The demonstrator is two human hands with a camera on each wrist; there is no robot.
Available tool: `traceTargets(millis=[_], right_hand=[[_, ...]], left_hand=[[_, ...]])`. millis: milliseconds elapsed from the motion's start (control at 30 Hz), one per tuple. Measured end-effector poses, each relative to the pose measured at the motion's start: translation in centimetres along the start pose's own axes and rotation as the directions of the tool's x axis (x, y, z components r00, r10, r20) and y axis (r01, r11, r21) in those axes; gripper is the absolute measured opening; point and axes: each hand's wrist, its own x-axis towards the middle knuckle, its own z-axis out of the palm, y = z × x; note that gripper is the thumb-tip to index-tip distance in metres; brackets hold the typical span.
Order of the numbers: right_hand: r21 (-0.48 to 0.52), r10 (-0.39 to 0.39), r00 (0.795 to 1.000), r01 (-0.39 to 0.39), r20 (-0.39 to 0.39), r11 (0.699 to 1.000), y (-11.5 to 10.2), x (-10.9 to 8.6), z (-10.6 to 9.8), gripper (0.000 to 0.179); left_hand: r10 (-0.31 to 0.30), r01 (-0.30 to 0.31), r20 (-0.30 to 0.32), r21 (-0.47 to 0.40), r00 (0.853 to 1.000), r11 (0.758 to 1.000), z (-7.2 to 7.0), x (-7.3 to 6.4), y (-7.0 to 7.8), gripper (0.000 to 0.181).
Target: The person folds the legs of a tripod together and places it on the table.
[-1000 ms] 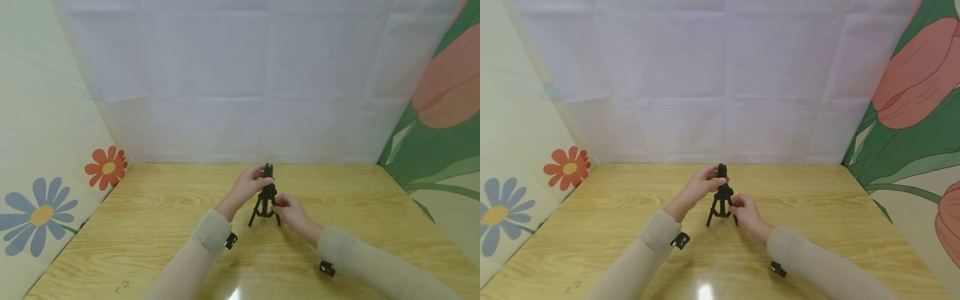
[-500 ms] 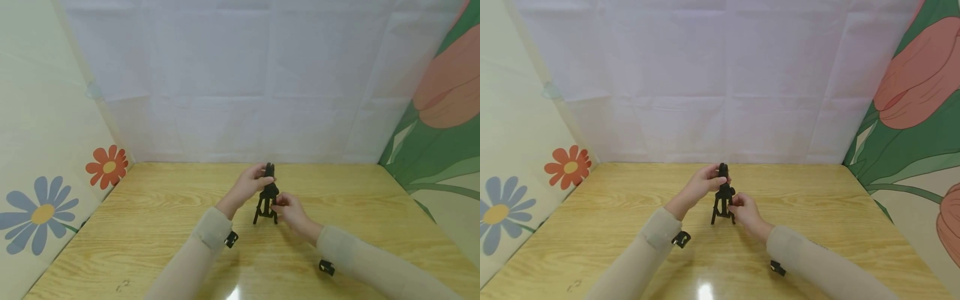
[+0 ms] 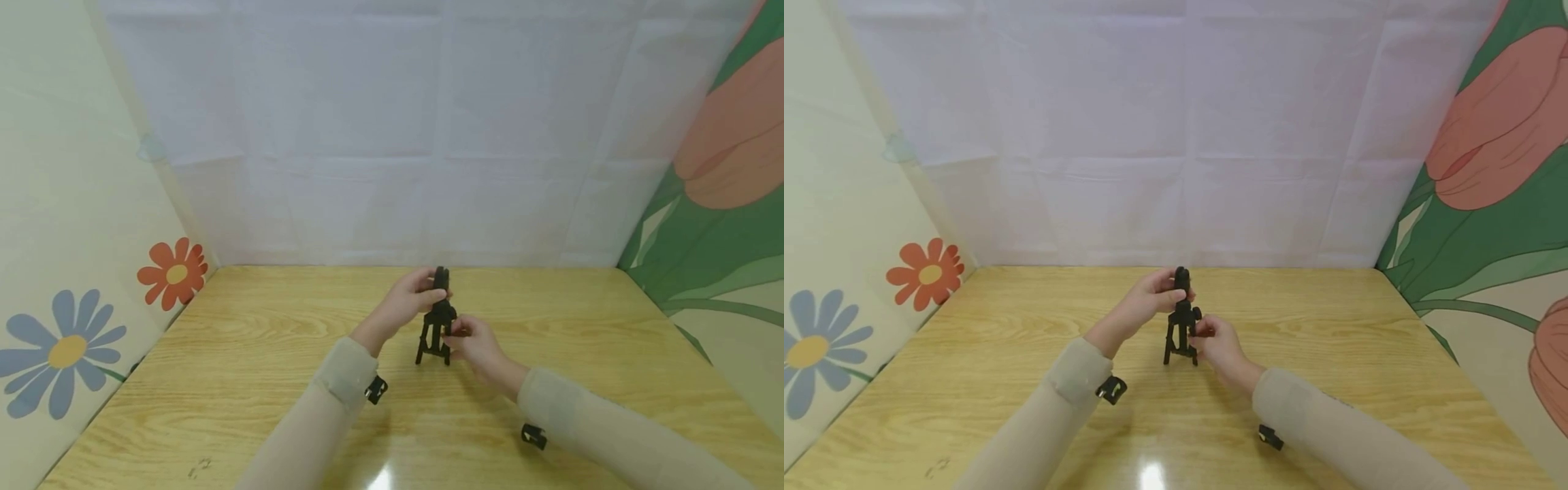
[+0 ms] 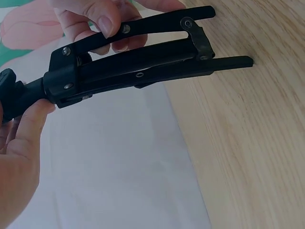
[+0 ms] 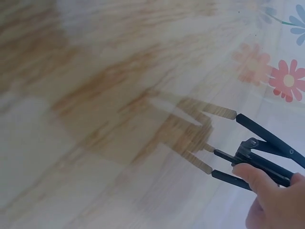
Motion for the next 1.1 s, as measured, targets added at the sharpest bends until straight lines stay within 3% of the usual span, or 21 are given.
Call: traceTargets(millis=[767,967,1100], right_hand=[[-0.018,-0.014,1.000,0.014,0.010,1.000,-0.4,-0.2,0.0,0.012],[-0.028,-0.020,1.000,0.020,0.006,0.999,-0.3,-0.4,0.2,0.009],[-0.038,0.000,1.000,0.000,-0.009,0.999,-0.3,-0.6,0.3,0.008]], left_hand=[[0.052,-0.051,0.019,-0.038,0.998,0.998,0.1,0.2,-0.2,0.028],[0.032,-0.032,0.028,0.021,0.999,0.999,0.1,0.2,0.4,0.031],[0.008,-0.011,0.026,0.118,1.000,0.993,0.1,0.0,1.0,0.035]])
